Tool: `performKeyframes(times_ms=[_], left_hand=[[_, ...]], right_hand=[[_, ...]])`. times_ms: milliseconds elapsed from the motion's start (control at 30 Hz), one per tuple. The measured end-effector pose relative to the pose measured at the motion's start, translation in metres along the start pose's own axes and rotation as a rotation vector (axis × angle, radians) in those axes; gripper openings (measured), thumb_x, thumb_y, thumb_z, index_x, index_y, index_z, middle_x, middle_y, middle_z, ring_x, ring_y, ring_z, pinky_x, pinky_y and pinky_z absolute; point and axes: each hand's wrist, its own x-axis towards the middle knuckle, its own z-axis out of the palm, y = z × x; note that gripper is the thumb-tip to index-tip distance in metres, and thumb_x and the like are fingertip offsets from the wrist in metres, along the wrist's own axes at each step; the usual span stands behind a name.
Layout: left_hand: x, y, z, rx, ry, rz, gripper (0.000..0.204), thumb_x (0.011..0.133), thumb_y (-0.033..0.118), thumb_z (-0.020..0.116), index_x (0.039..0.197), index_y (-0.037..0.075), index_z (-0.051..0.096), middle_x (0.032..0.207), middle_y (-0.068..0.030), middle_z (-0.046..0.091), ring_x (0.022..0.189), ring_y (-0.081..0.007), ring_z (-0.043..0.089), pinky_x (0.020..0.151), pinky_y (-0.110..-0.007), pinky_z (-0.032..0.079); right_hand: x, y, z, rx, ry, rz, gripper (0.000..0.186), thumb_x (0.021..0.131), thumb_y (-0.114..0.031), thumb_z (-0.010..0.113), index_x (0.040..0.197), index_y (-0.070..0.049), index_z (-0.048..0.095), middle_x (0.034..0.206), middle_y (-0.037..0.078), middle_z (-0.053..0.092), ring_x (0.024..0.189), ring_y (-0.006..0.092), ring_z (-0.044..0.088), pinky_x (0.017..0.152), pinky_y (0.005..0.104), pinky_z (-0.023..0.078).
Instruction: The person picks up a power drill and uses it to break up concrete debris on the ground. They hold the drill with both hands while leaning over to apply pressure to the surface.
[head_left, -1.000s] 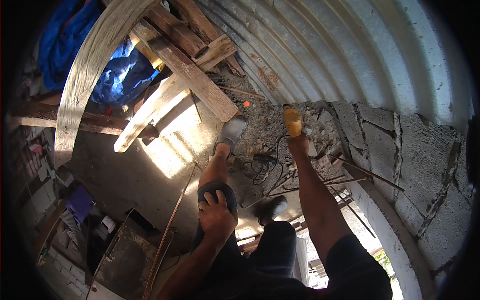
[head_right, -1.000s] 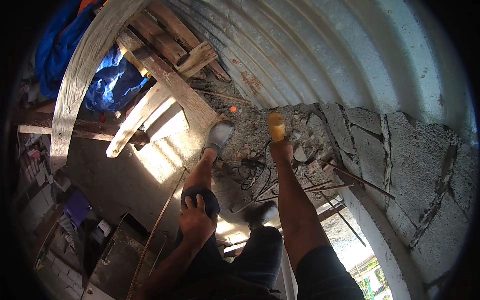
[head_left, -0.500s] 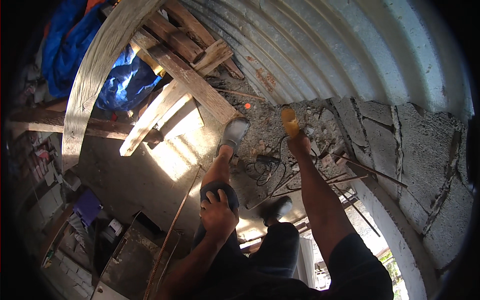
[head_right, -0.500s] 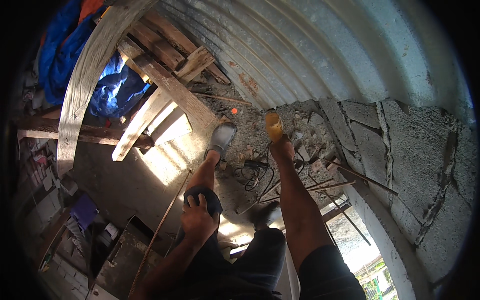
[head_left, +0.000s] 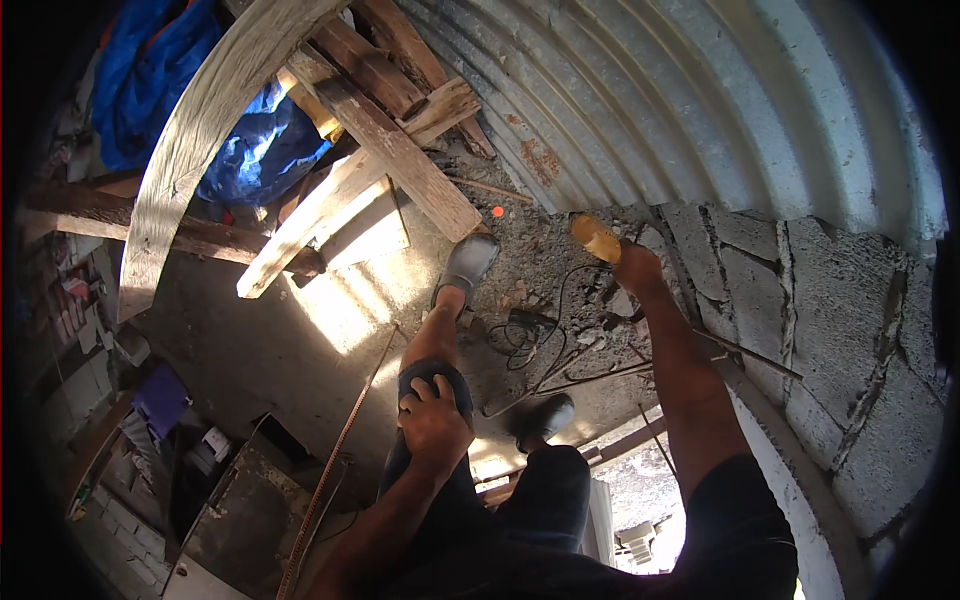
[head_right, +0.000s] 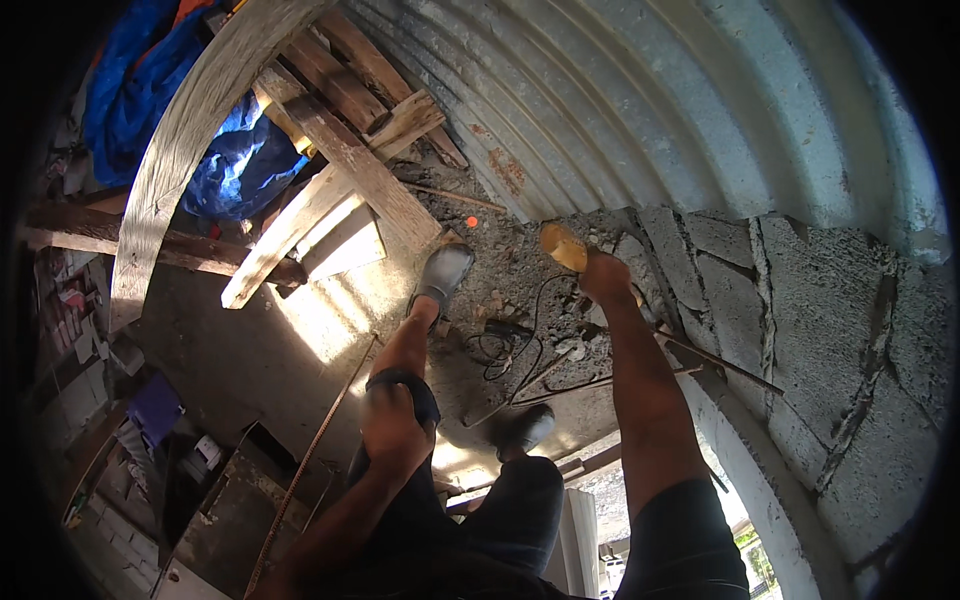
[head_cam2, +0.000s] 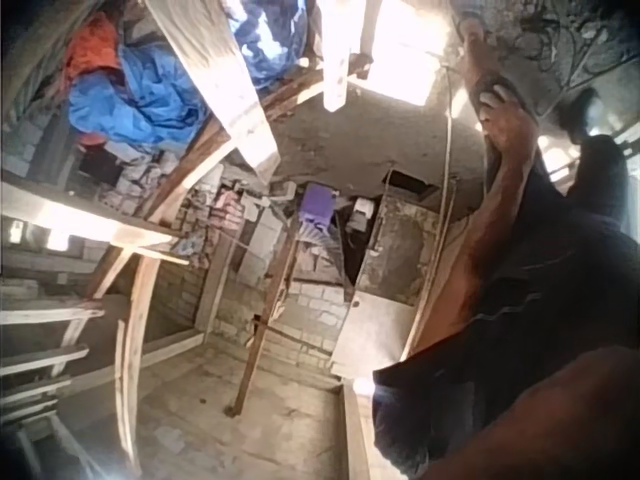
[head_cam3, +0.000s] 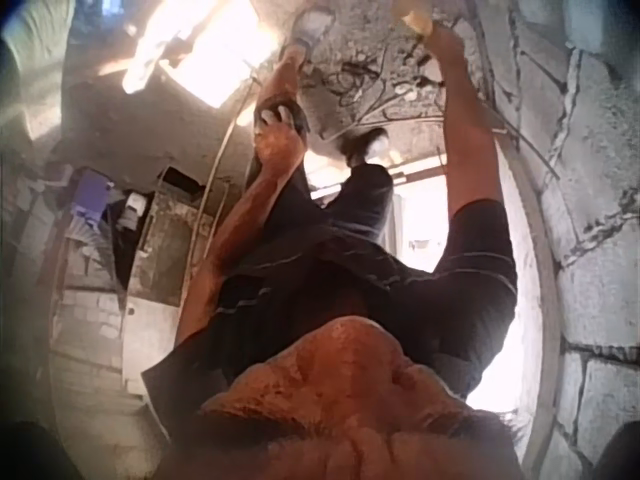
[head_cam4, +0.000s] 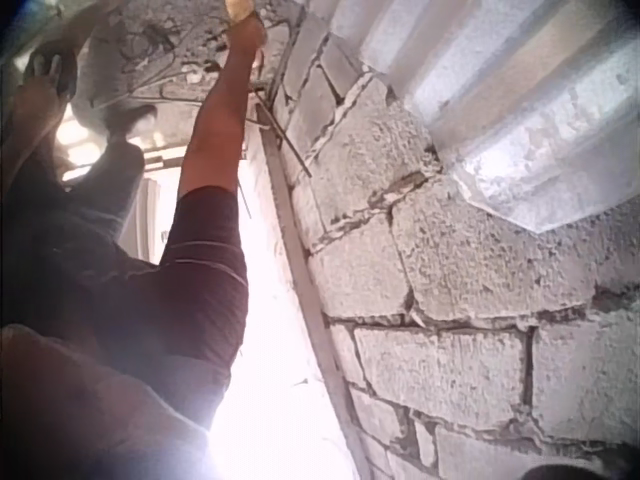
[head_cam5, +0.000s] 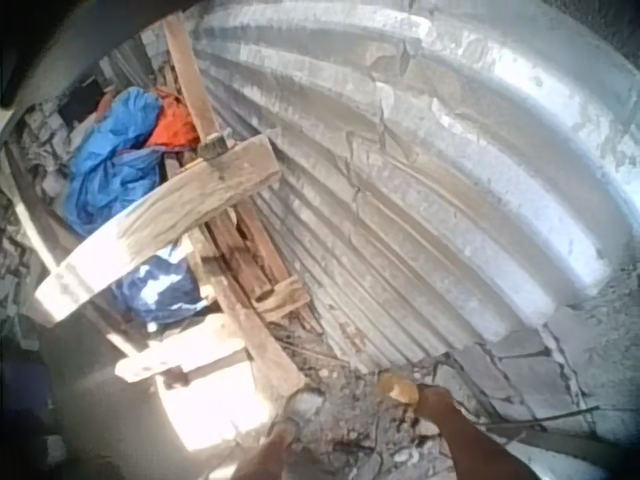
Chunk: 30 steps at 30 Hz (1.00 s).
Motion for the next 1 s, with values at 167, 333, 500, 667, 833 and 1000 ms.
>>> performKeyframes(times_ms=[167, 333, 500, 667, 833, 1000], left_hand=[[0.001, -0.003, -0.004, -0.012, 0.017, 0.012, 0.081, 0.081, 0.049, 0.076, 0.144, 0.006, 0.052, 0.135, -0.027, 0.051, 0.108, -0.044, 0.062, 0.078, -0.053, 0.059], [0.002, -0.003, -0.006, -0.019, 0.018, 0.038, 0.079, 0.08, 0.049, 0.076, 0.143, 0.005, 0.053, 0.132, -0.0267, 0.052, 0.106, -0.044, 0.063, 0.078, -0.053, 0.059], [0.004, -0.001, -0.01, 0.025, 0.044, 0.041, 0.08, 0.081, 0.05, 0.076, 0.143, 0.005, 0.053, 0.131, -0.027, 0.051, 0.106, -0.0439, 0.063, 0.074, -0.055, 0.06], [0.004, 0.002, 0.0, 0.094, 0.008, 0.036, 0.082, 0.082, 0.052, 0.074, 0.145, 0.006, 0.05, 0.126, -0.0248, 0.051, 0.104, -0.0437, 0.063, 0.068, -0.052, 0.06], [-0.007, 0.024, -0.003, 0.132, 0.018, 0.006, 0.083, 0.078, 0.048, 0.078, 0.142, 0.003, 0.052, 0.121, -0.0203, 0.053, 0.105, -0.037, 0.063, 0.084, -0.045, 0.058], [-0.013, 0.027, 0.024, 0.245, 0.072, 0.054, 0.078, 0.08, 0.051, 0.073, 0.141, 0.006, 0.053, 0.122, -0.0243, 0.051, 0.101, -0.0417, 0.063, 0.066, -0.05, 0.06]], right_hand=[[-0.03, -0.035, 0.037, 0.129, 0.057, 0.104, 0.035, 0.086, -0.011, 0.064, 0.12, -0.005, 0.059, 0.103, 0.025, 0.072, 0.103, 0.0443, 0.07, 0.09, 0.0526, 0.057], [-0.033, -0.012, -0.017, -0.031, 0.047, -0.03, 0.035, 0.083, -0.011, 0.068, 0.118, -0.006, 0.063, 0.096, 0.021, 0.074, 0.091, 0.0428, 0.072, 0.082, 0.0494, 0.059], [-0.103, 0.002, -0.056, 0.237, 0.227, -0.019, 0.033, 0.076, -0.012, 0.078, 0.107, -0.003, 0.069, 0.095, 0.024, 0.073, 0.091, 0.0429, 0.072, 0.079, 0.0482, 0.058], [-0.196, -0.016, -0.025, 1.076, 0.145, 0.391, 0.035, 0.077, -0.012, 0.079, 0.109, 0.001, 0.071, 0.081, 0.009, 0.071, 0.065, 0.0196, 0.068, 0.06, 0.0346, 0.054], [-0.28, -0.052, 0.001, 1.815, 0.168, 0.653, 0.026, 0.088, -0.015, 0.071, 0.11, -0.003, 0.069, 0.092, 0.006, 0.071, 0.075, 0.0183, 0.069, 0.06, 0.0331, 0.055], [-0.316, -0.057, 0.046, 2.154, 0.176, 0.688, 0.036, 0.09, -0.016, 0.067, 0.123, -0.003, 0.061, 0.098, 0.007, 0.069, 0.084, 0.0199, 0.068, 0.063, 0.0341, 0.054]])
